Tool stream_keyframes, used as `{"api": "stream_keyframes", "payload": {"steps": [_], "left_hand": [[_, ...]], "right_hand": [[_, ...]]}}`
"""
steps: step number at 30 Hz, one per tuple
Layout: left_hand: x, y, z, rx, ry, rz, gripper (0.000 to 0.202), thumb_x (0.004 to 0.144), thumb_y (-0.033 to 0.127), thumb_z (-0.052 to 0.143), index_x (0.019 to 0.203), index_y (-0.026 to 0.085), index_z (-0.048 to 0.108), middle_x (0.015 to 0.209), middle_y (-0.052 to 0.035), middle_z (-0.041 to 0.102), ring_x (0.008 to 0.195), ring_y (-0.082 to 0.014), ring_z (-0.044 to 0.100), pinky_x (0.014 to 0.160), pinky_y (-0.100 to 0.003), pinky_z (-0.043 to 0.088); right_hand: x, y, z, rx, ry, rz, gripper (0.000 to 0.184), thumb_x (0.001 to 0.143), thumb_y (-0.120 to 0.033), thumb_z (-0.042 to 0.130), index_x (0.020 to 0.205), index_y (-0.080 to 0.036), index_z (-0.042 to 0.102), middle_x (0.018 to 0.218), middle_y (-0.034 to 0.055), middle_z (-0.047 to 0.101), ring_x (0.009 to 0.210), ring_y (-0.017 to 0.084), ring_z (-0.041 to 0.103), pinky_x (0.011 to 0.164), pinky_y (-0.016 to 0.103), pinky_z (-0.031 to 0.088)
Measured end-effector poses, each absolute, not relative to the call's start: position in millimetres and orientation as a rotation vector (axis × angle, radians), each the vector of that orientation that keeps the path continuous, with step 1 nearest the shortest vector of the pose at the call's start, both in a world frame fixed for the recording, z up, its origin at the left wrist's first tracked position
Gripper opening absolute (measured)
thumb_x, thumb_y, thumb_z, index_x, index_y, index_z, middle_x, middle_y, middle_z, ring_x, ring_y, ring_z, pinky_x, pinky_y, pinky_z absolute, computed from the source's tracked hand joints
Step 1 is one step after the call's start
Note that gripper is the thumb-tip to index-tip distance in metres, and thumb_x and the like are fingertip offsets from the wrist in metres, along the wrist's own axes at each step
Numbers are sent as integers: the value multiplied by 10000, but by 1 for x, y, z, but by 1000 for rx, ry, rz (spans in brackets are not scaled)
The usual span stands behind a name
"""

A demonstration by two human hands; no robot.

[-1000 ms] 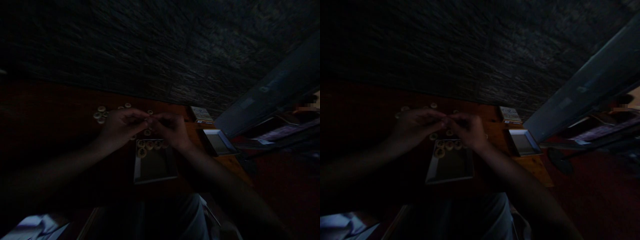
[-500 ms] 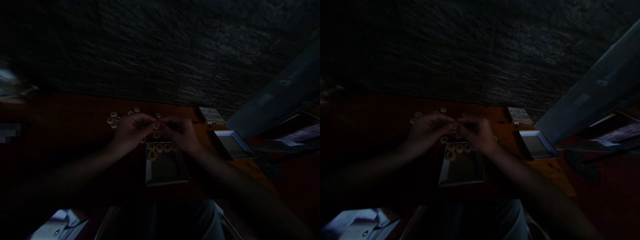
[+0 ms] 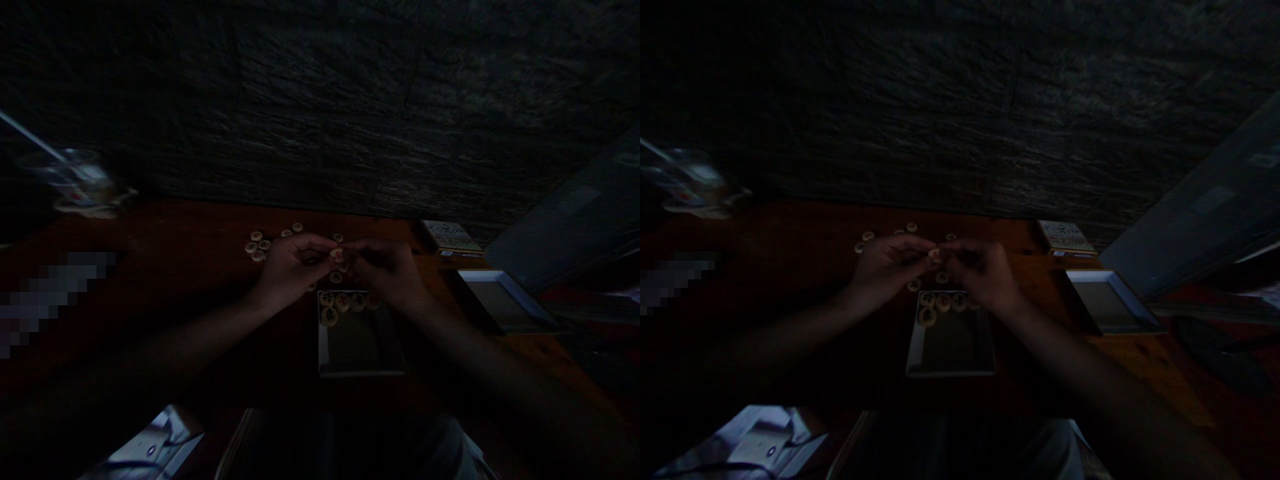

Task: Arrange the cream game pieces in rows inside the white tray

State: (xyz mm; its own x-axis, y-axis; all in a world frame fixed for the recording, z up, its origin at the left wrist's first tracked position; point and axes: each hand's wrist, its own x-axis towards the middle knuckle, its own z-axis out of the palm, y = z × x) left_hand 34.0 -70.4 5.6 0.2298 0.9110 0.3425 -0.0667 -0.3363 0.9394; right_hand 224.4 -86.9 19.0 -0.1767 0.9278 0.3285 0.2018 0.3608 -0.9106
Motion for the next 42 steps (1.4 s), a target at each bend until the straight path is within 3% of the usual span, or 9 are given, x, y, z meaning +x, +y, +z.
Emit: {"api": "stream_keyframes", "payload": {"steps": [7,15,26,35,42], "left_hand": [[35,-72,0,1603,777,1251,176,794,251,821,940,164,773,961,-88,812,857,-199,779,800,-318,628],[35,-74,3,1512,763,1202,232,776,288,859,961,166,790,976,-87,817,866,-209,784,804,-332,639],[35,-73,3,1207,749,1214,276,757,322,895,979,176,820,1033,-89,824,931,-221,794,900,-380,658],[32,-72,5,1383,790,1216,307,733,273,905,1010,178,816,1038,-96,826,937,-228,786,847,-332,630],[33,-72,5,1360,789,1220,298,723,263,915,989,176,813,1005,-86,828,911,-207,783,843,-316,615]], "right_hand": [[225,-92,22,-1114,-1658,810,319,779,-504,866,917,-218,838,817,61,818,679,211,764,596,274,602],[225,-90,22,-1141,-1621,862,362,789,-563,843,859,-208,835,723,54,783,589,175,711,498,241,553],[223,-89,18,-1019,-1612,958,339,776,-429,882,1024,-205,826,852,50,806,730,174,743,646,266,597],[220,-90,24,-1023,-1506,1094,343,755,-445,895,973,-187,840,764,33,773,609,127,657,561,239,531],[224,-85,18,-1030,-1475,1148,335,782,-427,866,1041,-214,847,750,28,773,591,128,669,554,242,562]]}}
